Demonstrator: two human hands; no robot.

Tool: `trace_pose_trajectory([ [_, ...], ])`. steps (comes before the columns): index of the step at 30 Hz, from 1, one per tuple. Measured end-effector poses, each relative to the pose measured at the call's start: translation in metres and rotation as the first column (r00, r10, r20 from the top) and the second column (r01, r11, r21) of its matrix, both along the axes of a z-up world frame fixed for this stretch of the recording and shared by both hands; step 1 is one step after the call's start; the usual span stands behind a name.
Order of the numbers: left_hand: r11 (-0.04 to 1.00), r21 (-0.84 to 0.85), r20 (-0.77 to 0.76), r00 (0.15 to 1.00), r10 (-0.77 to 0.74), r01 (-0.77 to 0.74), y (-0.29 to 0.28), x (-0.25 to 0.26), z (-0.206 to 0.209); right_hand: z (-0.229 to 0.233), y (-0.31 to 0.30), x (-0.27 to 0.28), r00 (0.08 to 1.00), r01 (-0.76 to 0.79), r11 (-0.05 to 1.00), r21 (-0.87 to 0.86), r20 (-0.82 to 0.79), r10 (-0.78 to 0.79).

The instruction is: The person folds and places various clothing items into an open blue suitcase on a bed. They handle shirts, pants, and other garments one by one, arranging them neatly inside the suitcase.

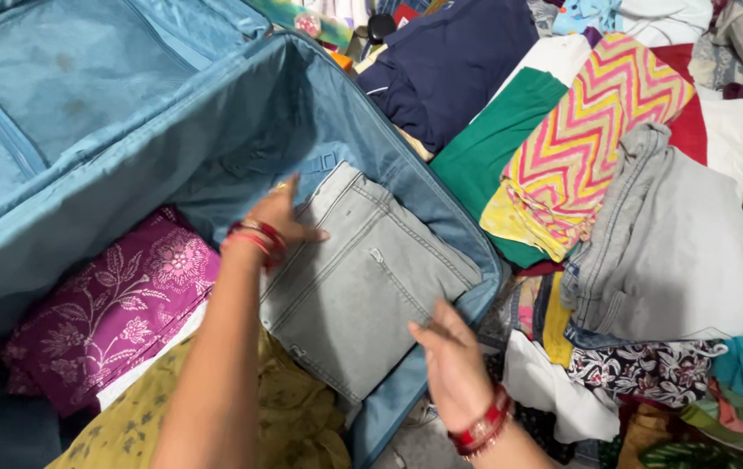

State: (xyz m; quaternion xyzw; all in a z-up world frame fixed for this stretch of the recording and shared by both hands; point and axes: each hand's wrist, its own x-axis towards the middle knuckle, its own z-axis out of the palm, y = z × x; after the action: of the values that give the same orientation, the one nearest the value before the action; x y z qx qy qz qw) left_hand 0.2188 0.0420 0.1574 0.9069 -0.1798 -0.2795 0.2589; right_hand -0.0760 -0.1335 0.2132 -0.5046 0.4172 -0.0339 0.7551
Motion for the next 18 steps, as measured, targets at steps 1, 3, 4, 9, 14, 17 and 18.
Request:
trace_pose_trajectory([
  [1,1.0,0.006,0.166,0.986,0.009,-0.011,-0.006,-0.012,0.007,0.016,0.003,0.005,0.985,-0.164,0.967,-0.195,0.021,0.171],
  [3,0.999,-0.029,0.468,0.883,-0.027,0.046,-0.022,-0.048,0.023,0.04,-0.002,0.02,0.835,-0.482,0.602,-0.637,-0.126,0.535],
  [4,0.995,0.06,0.371,0.923,-0.101,0.084,-0.033,-0.068,0.033,0.045,-0.006,0.034,0.782,-0.538,0.421,-0.73,-0.247,0.572],
  [9,0.879,0.365,-0.101,0.952,-0.288,0.305,-0.074,-0.153,0.075,0.041,-0.028,0.085,0.554,-0.685,-0.194,-0.703,-0.674,0.488],
  [14,0.951,0.299,0.219,0.964,-0.149,0.079,-0.08,-0.171,0.068,0.019,-0.05,0.09,0.431,-0.751,-0.236,-0.617,-0.729,0.532],
  [17,0.891,0.369,-0.141,0.963,-0.229,0.265,-0.082,-0.174,0.055,0.004,-0.054,0.081,0.383,-0.78,-0.257,-0.571,-0.76,0.525],
  [18,0.884,0.375,-0.153,0.96,-0.236,0.277,-0.083,-0.173,0.053,0.0,-0.054,0.082,0.371,-0.791,-0.262,-0.553,-0.774,0.513],
])
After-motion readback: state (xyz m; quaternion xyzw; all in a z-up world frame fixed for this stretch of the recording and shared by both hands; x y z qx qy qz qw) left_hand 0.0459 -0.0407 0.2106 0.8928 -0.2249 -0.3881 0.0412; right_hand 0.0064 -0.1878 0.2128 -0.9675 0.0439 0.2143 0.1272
